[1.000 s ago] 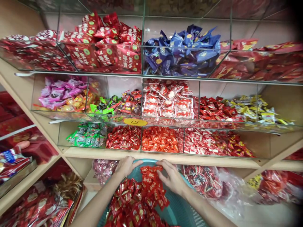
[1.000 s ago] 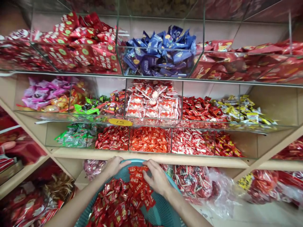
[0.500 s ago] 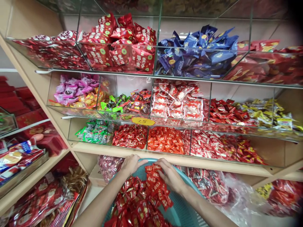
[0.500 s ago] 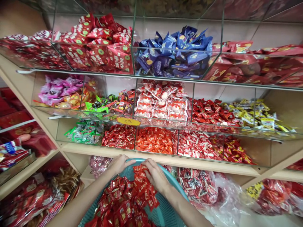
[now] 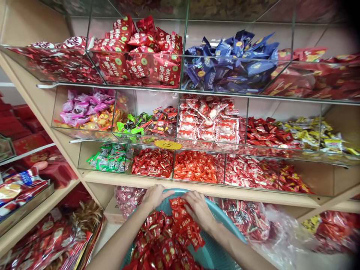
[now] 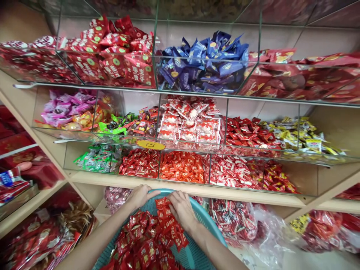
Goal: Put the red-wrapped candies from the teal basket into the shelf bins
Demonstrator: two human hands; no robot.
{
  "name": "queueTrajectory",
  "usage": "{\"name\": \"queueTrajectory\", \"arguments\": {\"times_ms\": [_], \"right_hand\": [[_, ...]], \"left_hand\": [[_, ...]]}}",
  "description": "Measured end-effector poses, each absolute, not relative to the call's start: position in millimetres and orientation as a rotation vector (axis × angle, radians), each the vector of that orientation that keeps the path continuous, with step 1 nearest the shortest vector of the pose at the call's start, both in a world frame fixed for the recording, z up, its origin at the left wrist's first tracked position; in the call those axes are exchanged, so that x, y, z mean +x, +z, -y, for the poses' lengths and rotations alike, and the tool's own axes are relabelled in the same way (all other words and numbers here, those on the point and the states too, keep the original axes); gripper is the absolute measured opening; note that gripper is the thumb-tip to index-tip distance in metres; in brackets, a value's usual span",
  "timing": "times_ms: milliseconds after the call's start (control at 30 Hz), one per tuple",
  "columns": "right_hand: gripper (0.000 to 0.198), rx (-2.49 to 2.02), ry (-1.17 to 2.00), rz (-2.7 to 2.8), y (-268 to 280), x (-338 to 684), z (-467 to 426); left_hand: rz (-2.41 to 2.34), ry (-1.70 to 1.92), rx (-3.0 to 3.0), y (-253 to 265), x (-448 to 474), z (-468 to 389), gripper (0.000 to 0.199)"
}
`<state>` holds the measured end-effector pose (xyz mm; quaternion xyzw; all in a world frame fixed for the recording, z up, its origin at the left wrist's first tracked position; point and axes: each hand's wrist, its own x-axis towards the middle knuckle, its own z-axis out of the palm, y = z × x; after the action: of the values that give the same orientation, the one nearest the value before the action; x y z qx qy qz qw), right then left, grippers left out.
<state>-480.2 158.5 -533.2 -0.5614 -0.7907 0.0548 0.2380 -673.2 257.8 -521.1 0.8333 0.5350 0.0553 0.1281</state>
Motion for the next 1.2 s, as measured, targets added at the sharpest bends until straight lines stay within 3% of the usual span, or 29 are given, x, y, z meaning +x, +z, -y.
{"name": "queueTrajectory", "arguments": {"times_ms": [400,567,800,967,1133,1200], "right_hand": [[0.02,-1.599,-0.098,1.962,-475,-448,-207],[0.036,-1.872,-0.206,2.05,-469,-438,-254],[0.027,-1.899,-0.232,2.083,-472,-445,-265],[0.018,-1.59,-0.053,1.875,-466,-446,-250],[0.043,-1.324,0.429,1.435,-460,-463,-200],[0.041,-1.295,0.674,1.309,-466,-470,-179]], "left_hand": [[-1.536,0.164,2.443,-522,-673,-260,0.076],[-1.556,0.147,2.406,-519,-673,-257,0.072],[-1.554,0.171,2.391,-519,-673,-257,0.067],[-1.555,0.183,2.409,-520,-673,-259,0.069],[-1.549,0.142,2.406,-519,-672,-258,0.076],[-1.552,0.139,2.396,-519,-671,-258,0.078]]}}
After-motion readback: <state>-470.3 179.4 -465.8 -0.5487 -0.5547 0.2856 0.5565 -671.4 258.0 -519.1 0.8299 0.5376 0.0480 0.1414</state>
